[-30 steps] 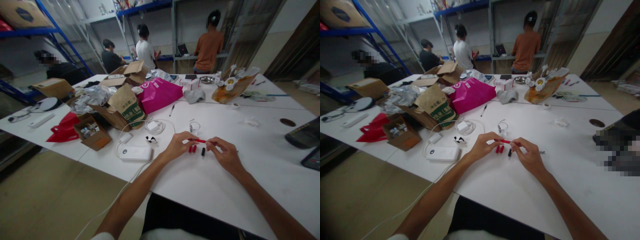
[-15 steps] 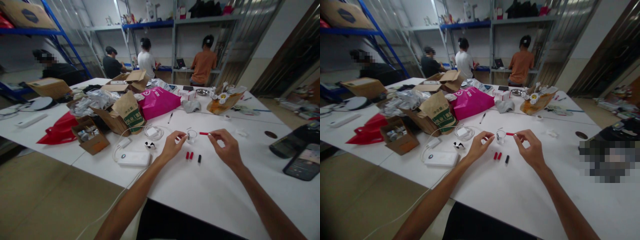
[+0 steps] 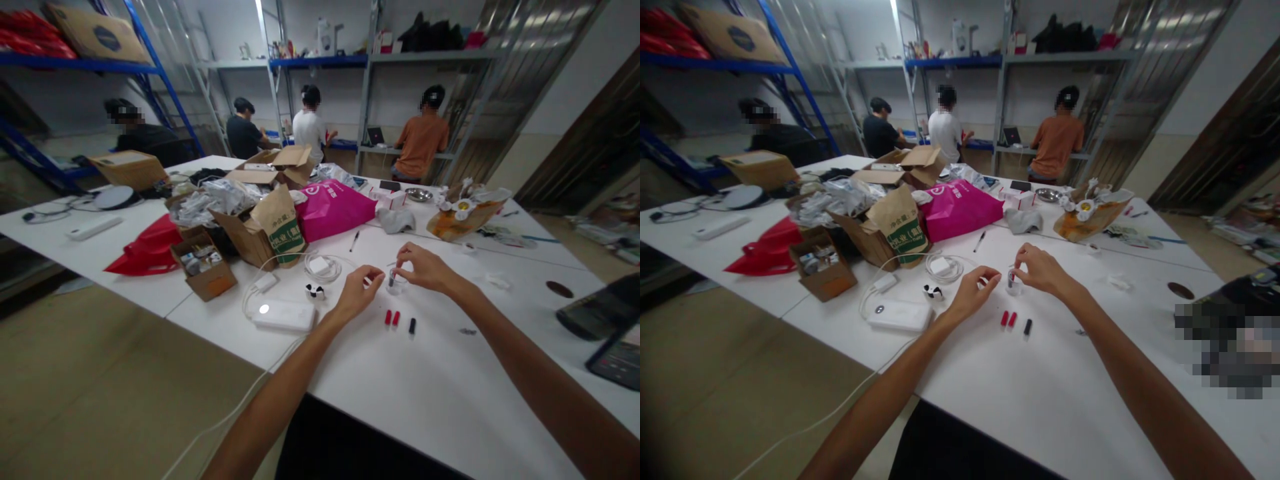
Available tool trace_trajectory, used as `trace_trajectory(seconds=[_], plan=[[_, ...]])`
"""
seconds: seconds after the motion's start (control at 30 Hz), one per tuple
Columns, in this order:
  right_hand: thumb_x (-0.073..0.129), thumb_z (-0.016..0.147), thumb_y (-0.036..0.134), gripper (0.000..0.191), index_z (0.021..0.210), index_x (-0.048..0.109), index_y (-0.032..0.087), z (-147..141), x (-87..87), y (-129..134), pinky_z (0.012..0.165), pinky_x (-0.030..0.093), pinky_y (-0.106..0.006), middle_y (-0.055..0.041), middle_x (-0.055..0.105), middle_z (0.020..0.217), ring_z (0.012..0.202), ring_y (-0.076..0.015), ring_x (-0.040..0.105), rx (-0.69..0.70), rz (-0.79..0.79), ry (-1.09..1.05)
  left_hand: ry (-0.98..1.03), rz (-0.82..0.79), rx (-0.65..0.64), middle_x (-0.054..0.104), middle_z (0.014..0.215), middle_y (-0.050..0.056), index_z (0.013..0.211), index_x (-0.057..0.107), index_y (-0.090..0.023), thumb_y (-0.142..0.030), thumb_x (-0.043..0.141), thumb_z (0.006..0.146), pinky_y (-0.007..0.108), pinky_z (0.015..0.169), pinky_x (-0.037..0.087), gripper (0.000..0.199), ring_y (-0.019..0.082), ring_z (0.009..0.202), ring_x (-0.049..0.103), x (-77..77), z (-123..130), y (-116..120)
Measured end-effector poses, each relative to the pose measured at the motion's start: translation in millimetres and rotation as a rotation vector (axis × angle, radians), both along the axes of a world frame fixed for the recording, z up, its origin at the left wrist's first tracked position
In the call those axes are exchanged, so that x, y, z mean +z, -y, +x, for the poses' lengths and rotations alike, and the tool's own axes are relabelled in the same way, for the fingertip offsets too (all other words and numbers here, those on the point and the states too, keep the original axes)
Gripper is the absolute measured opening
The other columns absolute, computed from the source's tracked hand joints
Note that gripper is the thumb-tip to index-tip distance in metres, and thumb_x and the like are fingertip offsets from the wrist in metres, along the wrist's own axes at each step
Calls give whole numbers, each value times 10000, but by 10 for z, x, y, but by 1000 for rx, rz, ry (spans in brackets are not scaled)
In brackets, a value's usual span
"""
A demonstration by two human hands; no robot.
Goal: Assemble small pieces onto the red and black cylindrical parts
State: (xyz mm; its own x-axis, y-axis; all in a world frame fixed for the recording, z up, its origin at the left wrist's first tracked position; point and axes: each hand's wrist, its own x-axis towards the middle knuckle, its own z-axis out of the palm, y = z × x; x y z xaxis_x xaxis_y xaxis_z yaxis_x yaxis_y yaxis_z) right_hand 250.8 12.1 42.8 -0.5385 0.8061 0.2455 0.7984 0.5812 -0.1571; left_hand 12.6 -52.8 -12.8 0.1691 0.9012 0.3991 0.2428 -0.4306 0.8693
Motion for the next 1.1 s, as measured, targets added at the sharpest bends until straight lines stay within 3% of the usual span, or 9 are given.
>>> trace_trajectory(seconds=[0.17,0.27,0.47,0.63,0.8,0.93,1.1], plan=[[724,1004,398,181,932,792,246,20,-84,-44,913,601,-429,-95,743,1157,996,-266,741,58,-3,-176,0,-10,-14,822,1032,66,1061,785,-185,-380,660,1057,314,818,540,231,187,908,729,24,14,27],[675,1032,419,215,977,794,248,155,-56,60,910,605,-439,-101,746,1144,1008,-270,736,38,33,-289,3,-6,8,821,1032,64,1059,782,-188,-380,663,1054,313,818,538,227,187,910,724,28,13,16],[681,1020,560,319,1035,784,258,934,-15,610,799,604,-419,-87,783,1084,940,-265,742,-175,-31,-355,-26,14,8,808,1021,60,1059,775,-192,-400,645,1061,304,789,521,245,179,887,702,62,4,9],[803,898,687,423,1043,803,289,1505,-257,1061,965,603,-462,-73,796,1177,1087,-302,754,-197,-314,-282,-221,18,-63,776,911,28,991,772,-206,-450,660,1054,302,727,468,276,168,792,658,69,29,63],[798,906,677,395,1001,797,293,1594,-487,1214,1101,546,-504,-78,781,1201,1156,-319,724,-146,-377,-285,-509,-1,-88,789,934,33,965,756,-215,-462,702,1020,314,759,463,259,187,816,678,11,40,93],[770,928,687,398,951,798,290,1593,-573,1211,1079,544,-514,-84,785,1153,1110,-321,724,-132,-375,-310,-629,-23,-71,794,931,33,966,760,-223,-481,669,1035,307,743,453,283,193,823,692,-3,26,80],[722,951,728,448,888,803,292,1587,-632,1200,1023,561,-501,-84,796,1088,1059,-316,737,-103,-334,-349,-755,-61,-105,793,883,22,912,769,-226,-475,680,1005,297,720,442,279,186,775,686,86,28,99]])
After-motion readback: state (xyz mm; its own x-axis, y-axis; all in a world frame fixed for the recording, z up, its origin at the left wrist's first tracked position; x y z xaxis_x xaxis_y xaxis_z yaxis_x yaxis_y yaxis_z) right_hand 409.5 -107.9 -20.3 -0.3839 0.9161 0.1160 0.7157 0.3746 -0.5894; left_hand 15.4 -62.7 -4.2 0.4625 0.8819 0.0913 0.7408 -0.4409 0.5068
